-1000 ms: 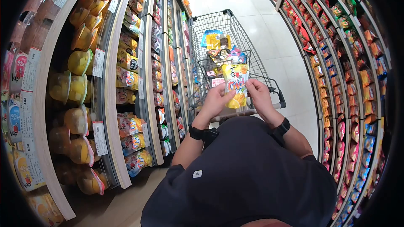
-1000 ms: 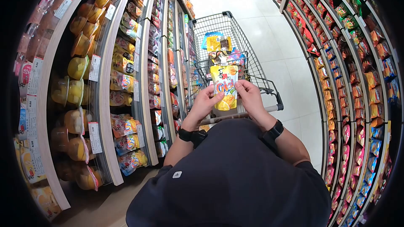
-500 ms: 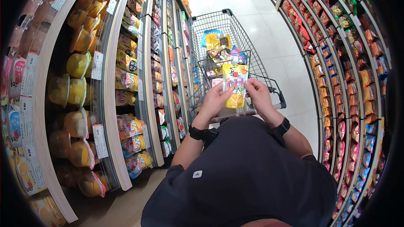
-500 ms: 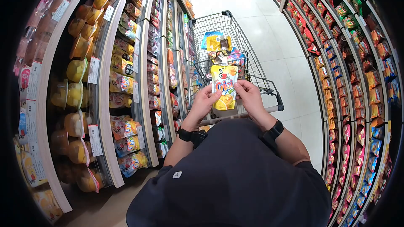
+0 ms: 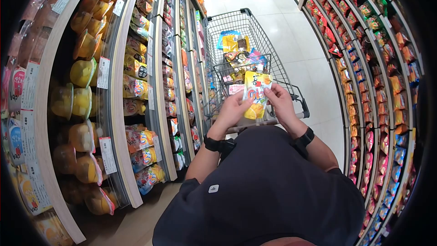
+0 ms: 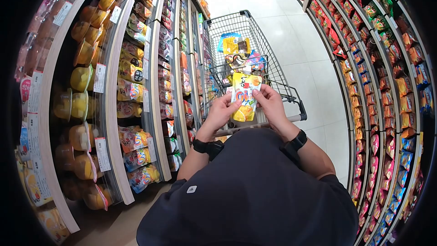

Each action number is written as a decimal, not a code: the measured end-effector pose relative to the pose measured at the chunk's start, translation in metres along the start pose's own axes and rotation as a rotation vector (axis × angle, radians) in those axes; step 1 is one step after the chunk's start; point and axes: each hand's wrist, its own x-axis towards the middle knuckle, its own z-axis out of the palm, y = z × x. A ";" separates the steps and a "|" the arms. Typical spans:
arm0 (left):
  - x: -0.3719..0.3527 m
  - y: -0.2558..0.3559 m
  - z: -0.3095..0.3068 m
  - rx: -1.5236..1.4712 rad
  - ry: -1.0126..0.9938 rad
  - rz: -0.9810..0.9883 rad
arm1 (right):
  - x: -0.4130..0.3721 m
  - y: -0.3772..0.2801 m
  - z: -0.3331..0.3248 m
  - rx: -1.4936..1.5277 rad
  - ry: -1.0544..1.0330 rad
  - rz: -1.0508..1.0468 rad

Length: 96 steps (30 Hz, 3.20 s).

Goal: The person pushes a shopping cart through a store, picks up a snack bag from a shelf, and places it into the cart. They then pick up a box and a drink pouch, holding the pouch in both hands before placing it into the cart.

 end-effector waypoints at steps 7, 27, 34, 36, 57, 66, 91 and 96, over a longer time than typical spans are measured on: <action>0.004 -0.005 0.000 -0.024 -0.047 0.006 | 0.001 -0.002 0.002 -0.033 -0.002 -0.007; -0.015 -0.021 -0.032 -0.006 0.308 0.130 | 0.039 0.045 -0.089 -0.255 -0.005 0.116; -0.055 -0.020 -0.075 -0.175 0.774 0.343 | 0.047 0.105 -0.162 -0.785 0.001 0.109; -0.066 -0.015 -0.089 -0.162 0.873 0.410 | 0.046 0.115 -0.165 -0.913 -0.059 0.020; -0.084 0.024 -0.123 -0.170 1.386 0.848 | 0.032 0.095 -0.128 -1.156 -0.040 -0.128; -0.084 0.036 -0.133 -0.218 1.392 0.922 | 0.033 0.091 -0.126 -1.217 -0.053 -0.093; -0.089 0.024 -0.195 -0.018 1.685 0.682 | 0.034 0.096 -0.126 -1.175 -0.035 -0.134; -0.088 0.058 -0.165 0.077 1.684 0.793 | 0.034 0.097 -0.127 -1.167 -0.046 -0.135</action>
